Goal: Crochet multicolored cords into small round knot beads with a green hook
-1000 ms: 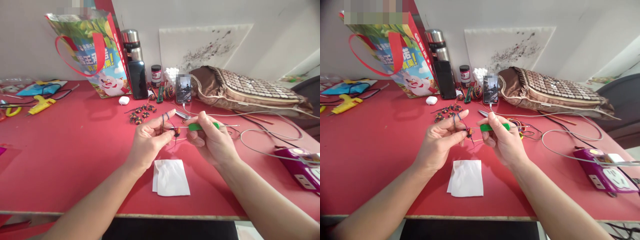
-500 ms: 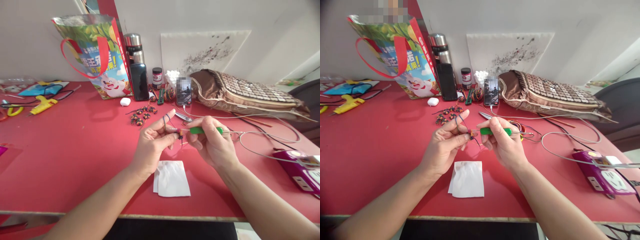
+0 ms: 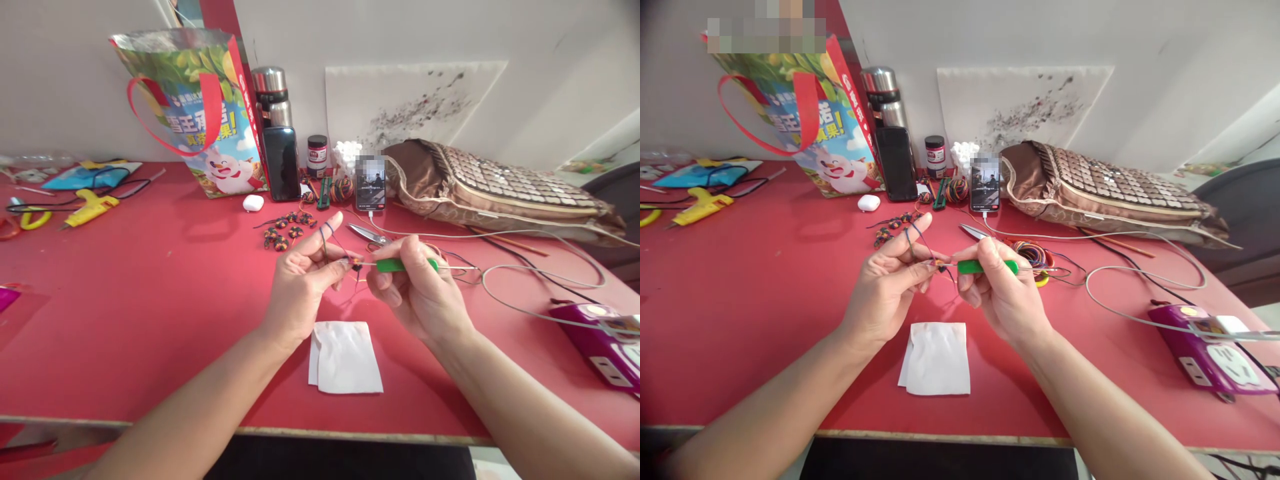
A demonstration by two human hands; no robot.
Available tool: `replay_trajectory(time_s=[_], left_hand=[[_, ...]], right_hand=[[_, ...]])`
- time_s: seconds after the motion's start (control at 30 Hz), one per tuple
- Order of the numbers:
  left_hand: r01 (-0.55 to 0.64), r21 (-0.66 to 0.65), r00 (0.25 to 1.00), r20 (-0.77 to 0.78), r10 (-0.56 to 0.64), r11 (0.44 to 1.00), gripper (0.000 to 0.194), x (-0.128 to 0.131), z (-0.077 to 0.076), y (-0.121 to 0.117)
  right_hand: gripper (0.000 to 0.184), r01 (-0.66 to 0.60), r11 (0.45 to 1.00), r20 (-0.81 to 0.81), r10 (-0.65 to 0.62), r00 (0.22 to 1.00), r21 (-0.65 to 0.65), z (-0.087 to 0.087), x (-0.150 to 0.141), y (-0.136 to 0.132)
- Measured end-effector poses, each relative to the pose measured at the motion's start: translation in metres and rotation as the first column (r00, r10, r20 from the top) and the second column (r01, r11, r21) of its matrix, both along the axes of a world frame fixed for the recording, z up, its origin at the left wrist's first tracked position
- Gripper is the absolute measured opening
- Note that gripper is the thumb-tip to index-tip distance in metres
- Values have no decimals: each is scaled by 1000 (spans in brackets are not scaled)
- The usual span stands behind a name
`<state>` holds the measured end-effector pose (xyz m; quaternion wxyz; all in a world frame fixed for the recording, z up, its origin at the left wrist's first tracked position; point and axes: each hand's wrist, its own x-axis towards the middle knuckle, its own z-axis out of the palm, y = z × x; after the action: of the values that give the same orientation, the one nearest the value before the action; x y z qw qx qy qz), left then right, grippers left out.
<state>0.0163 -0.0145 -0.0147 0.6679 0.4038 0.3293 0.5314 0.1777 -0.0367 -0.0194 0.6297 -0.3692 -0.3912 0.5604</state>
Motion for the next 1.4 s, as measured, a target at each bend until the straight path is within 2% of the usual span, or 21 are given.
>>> replay_trajectory(time_s=[0.17,0.4,0.6,0.77,0.93,1.0,1.1,1.2,1.27,1.33,1.4], left_hand=[[-1,-21,1000,-3,1,1000,53,2,-2,-3],[-35,67,998,-57,39,997,51,0,-2,-5],[-48,128,983,-171,69,991,37,-4,3,-3],[-35,137,970,-233,67,990,36,-7,5,-2],[-25,120,985,-167,45,992,48,-5,4,-3],[-34,108,990,-133,48,994,50,-3,4,-3],[-77,105,991,-103,88,991,56,-1,4,-4],[-128,103,985,-101,138,986,59,3,4,-7],[-124,84,984,-115,134,989,58,5,5,-9],[-112,51,986,-116,117,992,59,7,6,-10],[-104,7,990,-96,104,995,64,8,8,-10]], right_hand=[[46,31,999,-4,-31,1000,15,-1,0,1],[43,26,999,-31,-25,999,20,-6,1,5],[46,14,1000,-29,-14,999,-14,-4,1,5],[42,20,999,-59,-22,998,-35,-1,0,4],[40,-10,1000,-107,7,994,-24,-1,-2,1],[34,-18,1000,-127,15,992,-19,-1,-2,-1],[22,-8,999,-66,10,998,39,-1,-4,-4],[17,48,984,67,-60,996,171,-4,-8,-8],[15,122,958,178,-172,969,259,-8,-12,-12],[16,203,915,297,-314,902,349,-13,-16,-15],[20,230,868,376,-411,831,439,-18,-19,-18]])
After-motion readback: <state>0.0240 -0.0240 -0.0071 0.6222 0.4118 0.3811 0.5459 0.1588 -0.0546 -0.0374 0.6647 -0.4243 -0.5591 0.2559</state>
